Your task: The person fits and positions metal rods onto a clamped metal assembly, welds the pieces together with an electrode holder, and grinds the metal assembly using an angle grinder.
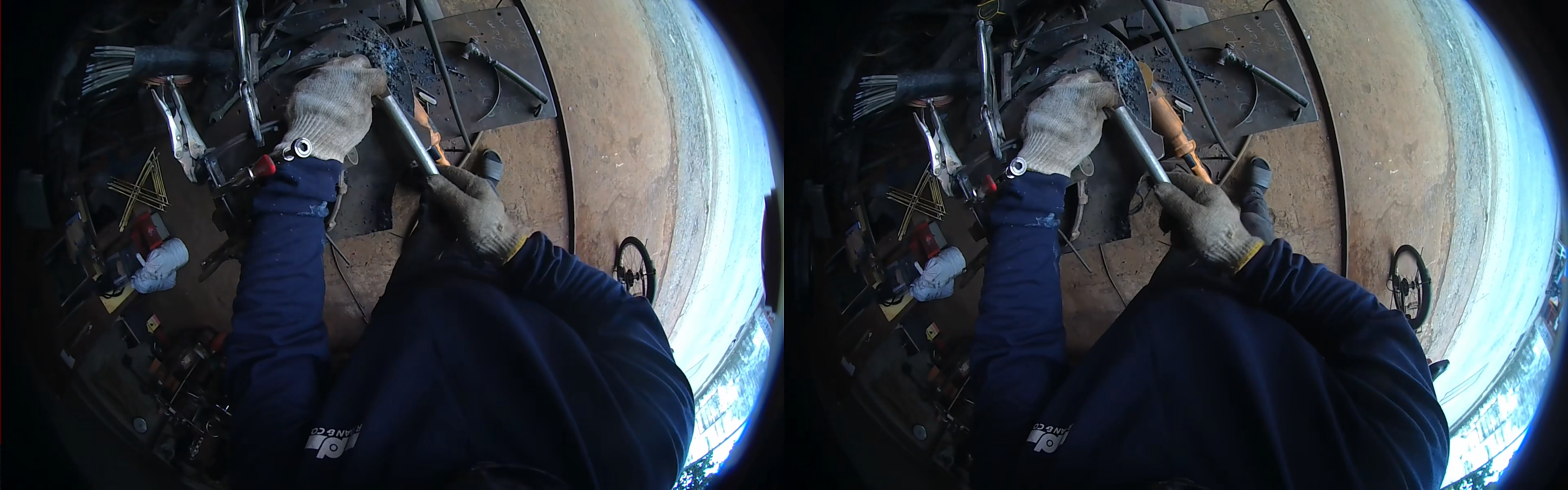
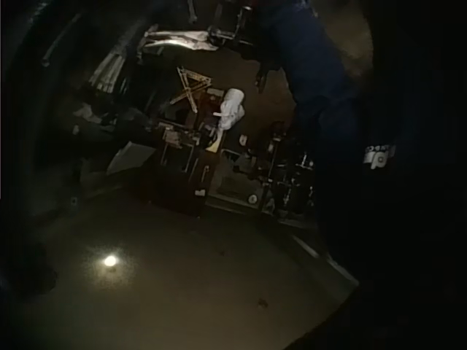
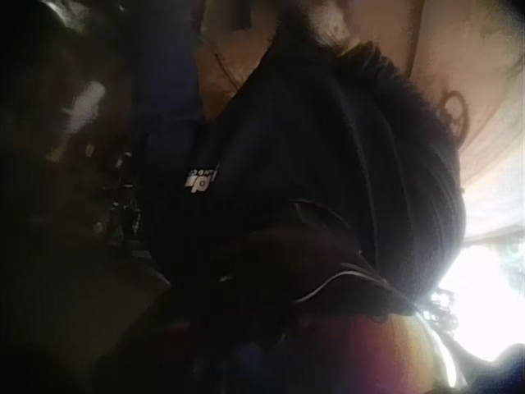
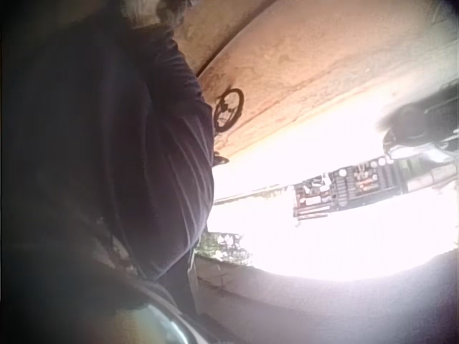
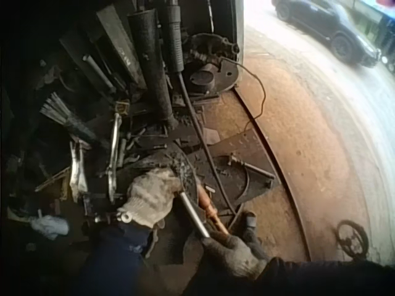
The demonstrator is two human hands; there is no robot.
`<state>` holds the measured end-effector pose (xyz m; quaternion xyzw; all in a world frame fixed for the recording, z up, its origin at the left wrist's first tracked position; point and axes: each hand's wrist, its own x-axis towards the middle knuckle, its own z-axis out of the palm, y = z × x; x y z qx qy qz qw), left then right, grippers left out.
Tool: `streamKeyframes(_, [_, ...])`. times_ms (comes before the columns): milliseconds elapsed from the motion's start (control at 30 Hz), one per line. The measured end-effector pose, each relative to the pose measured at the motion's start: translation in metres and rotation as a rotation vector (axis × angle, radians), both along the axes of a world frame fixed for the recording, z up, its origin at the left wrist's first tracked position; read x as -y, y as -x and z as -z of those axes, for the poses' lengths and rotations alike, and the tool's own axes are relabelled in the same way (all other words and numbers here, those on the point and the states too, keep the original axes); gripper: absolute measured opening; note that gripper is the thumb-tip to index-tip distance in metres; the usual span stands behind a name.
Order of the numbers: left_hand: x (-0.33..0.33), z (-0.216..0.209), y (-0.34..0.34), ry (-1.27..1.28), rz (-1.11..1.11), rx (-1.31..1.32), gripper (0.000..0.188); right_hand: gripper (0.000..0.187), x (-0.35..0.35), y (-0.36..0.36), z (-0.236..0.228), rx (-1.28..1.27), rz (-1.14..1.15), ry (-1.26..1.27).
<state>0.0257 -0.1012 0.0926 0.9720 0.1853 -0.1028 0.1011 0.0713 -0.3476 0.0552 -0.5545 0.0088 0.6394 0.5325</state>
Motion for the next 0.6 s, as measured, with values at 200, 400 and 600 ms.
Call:
streamKeyframes(200, [-0.002, 0.006, 0.000, -0.005, 0.018, 0.040, 0.020, 0.043, -0.005, 0.011, -0.015, -0.035, -0.002, 0.055])
streamKeyframes(400, [0.000, 0.005, -0.007, 0.010, 0.014, 0.002, 0.018, 0.042, -0.009, 0.026, -0.014, -0.064, 0.101, 0.034])
streamKeyframes(600, [-0.001, -0.005, -0.014, 0.005, 0.007, -0.003, 0.016, 0.051, -0.010, 0.034, -0.001, 0.028, 0.137, -0.035])
